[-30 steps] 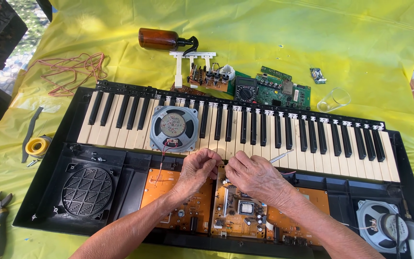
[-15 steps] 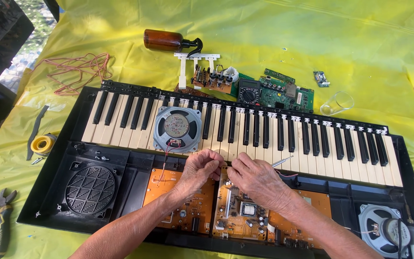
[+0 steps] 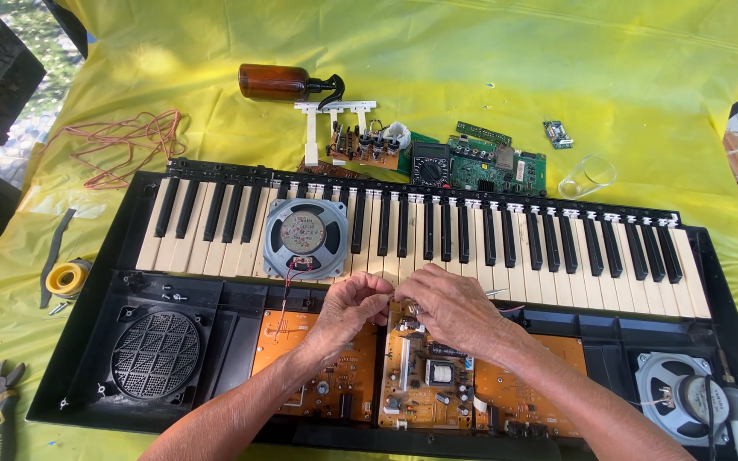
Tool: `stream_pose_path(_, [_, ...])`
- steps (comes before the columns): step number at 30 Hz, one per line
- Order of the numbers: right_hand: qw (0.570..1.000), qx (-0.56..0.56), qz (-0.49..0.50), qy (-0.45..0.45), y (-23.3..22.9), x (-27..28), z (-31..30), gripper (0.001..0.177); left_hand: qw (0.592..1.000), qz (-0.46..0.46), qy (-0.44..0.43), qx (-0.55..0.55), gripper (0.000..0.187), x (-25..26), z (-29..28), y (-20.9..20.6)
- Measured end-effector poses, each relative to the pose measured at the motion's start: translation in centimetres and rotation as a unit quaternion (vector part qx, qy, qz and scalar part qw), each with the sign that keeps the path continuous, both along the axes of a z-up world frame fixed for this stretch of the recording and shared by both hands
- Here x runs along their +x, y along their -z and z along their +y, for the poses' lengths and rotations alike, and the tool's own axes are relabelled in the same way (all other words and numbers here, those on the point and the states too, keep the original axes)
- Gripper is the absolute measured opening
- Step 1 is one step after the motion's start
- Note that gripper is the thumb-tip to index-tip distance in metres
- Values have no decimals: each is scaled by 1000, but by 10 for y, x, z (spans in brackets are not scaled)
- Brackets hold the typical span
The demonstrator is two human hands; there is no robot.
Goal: The person works on the internal circuit board of a disassembled electronic keyboard. They use a soldering iron to apply heat to components on the board and handle various wires and small parts during the process.
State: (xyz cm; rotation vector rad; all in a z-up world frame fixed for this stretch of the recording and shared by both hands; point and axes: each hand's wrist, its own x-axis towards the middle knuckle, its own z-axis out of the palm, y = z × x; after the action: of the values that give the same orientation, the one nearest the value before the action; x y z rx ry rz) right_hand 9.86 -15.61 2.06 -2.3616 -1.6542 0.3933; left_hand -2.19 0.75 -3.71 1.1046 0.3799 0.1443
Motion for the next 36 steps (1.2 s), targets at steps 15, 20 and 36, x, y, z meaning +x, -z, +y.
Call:
stream_pose_path(15, [993, -81, 59, 61, -1, 16, 14, 7, 999, -34, 3, 21, 13, 1, 1, 11])
stream_pose_path(20, [994, -56, 72, 64, -15, 13, 11, 8, 999, -32, 18, 31, 18, 1, 2, 3])
stream_pose_path(36, [999, 0, 34, 34, 14, 16, -4, 5, 995, 0, 78, 60, 15, 8, 1, 24])
